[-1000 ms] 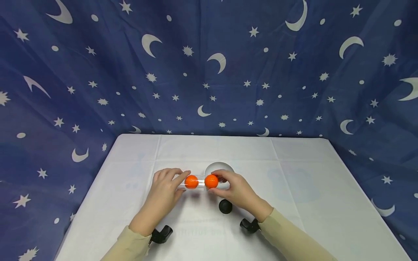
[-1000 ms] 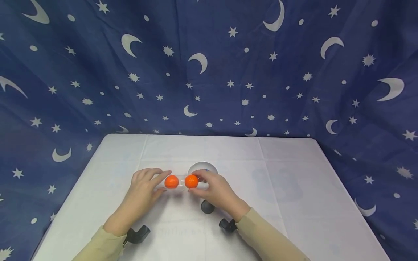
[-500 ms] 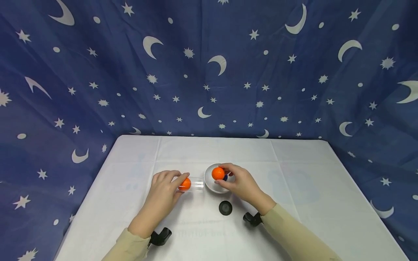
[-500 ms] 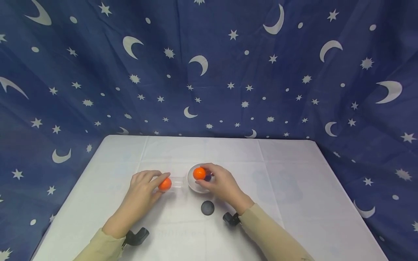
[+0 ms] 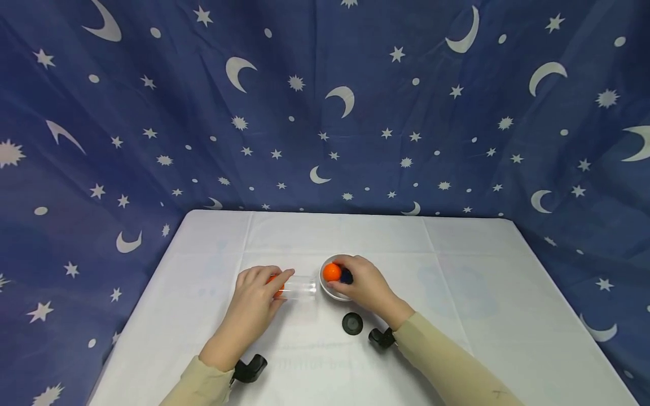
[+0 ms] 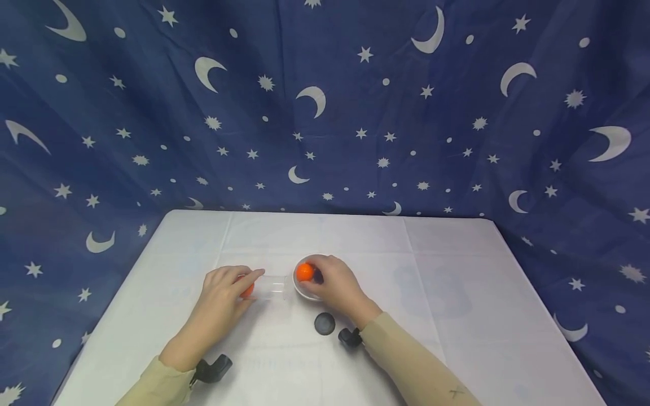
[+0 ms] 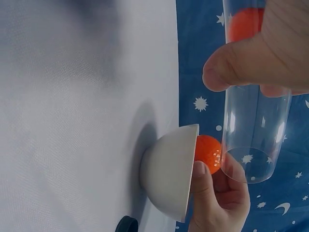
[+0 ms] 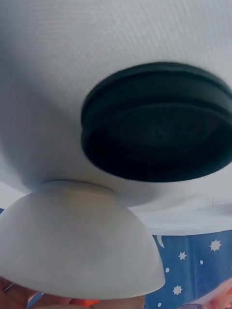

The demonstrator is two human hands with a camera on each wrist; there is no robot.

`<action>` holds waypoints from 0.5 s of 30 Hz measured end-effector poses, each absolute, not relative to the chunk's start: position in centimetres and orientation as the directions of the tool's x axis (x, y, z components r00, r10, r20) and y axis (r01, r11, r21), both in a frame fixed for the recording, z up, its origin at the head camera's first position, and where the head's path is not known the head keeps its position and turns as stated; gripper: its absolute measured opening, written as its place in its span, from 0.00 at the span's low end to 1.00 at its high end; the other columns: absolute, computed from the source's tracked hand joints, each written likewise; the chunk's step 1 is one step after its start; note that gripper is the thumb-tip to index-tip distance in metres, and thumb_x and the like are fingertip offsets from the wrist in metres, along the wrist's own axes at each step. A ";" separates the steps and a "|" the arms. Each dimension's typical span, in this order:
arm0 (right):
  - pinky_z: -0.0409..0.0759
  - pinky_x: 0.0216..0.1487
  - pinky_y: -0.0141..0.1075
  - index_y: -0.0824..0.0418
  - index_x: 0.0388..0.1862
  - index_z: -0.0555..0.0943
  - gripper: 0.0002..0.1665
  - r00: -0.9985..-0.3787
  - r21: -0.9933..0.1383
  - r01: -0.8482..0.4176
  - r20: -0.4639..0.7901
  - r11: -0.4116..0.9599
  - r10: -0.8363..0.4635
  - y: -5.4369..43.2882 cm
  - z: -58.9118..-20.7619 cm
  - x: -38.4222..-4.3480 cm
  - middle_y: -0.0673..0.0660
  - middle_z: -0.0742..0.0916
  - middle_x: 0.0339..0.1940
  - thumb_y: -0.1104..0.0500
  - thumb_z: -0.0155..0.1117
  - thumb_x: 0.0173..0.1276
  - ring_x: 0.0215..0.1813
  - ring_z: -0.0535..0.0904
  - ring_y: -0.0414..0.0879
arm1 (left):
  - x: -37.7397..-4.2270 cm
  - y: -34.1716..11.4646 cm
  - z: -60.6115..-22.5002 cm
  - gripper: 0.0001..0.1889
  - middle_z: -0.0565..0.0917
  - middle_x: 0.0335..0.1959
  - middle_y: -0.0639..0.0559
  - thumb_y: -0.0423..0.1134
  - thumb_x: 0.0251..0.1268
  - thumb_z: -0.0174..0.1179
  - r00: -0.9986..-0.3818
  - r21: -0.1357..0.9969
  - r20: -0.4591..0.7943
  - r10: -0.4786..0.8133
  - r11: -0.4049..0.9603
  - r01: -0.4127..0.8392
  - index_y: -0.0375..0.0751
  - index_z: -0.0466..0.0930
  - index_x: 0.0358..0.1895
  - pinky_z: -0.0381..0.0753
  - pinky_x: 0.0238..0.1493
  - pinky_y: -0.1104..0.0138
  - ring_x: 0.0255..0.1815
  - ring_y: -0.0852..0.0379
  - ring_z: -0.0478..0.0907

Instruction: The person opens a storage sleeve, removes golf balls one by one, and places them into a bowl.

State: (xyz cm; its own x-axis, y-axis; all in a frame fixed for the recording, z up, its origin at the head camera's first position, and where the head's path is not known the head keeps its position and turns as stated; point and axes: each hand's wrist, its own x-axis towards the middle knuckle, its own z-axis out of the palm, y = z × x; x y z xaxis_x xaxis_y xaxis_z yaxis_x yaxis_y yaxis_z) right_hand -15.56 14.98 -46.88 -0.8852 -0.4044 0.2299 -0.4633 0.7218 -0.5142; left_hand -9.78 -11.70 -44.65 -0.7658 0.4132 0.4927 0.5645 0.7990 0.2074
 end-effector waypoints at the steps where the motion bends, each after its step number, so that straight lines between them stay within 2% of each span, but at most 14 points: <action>1: 0.76 0.52 0.39 0.48 0.52 0.81 0.25 -0.880 -0.510 -0.473 0.237 0.719 -0.411 14.9 -46.9 -15.6 0.44 0.83 0.46 0.45 0.74 0.57 0.44 0.77 0.42 | -9.8 -11.7 -44.7 0.33 0.78 0.48 0.49 0.34 0.43 0.77 -0.765 0.207 0.493 0.414 0.799 0.565 0.49 0.79 0.59 0.64 0.54 0.51 0.50 0.44 0.71; 9: 0.74 0.52 0.37 0.50 0.49 0.81 0.22 -0.865 -0.482 -0.501 0.272 0.719 -0.420 14.8 -47.3 -15.7 0.43 0.83 0.49 0.48 0.74 0.56 0.46 0.75 0.41 | -9.8 -11.7 -44.6 0.33 0.78 0.49 0.49 0.33 0.43 0.77 -0.773 0.208 0.482 0.411 0.804 0.557 0.49 0.79 0.59 0.64 0.55 0.50 0.50 0.44 0.72; 15: 0.74 0.53 0.38 0.53 0.52 0.82 0.24 -0.881 -0.488 -0.472 0.236 0.734 -0.410 14.9 -47.0 -15.5 0.45 0.83 0.48 0.49 0.74 0.57 0.48 0.75 0.42 | -9.7 -11.5 -44.6 0.33 0.78 0.49 0.49 0.33 0.43 0.77 -0.779 0.215 0.476 0.410 0.804 0.554 0.49 0.79 0.59 0.64 0.55 0.50 0.50 0.43 0.72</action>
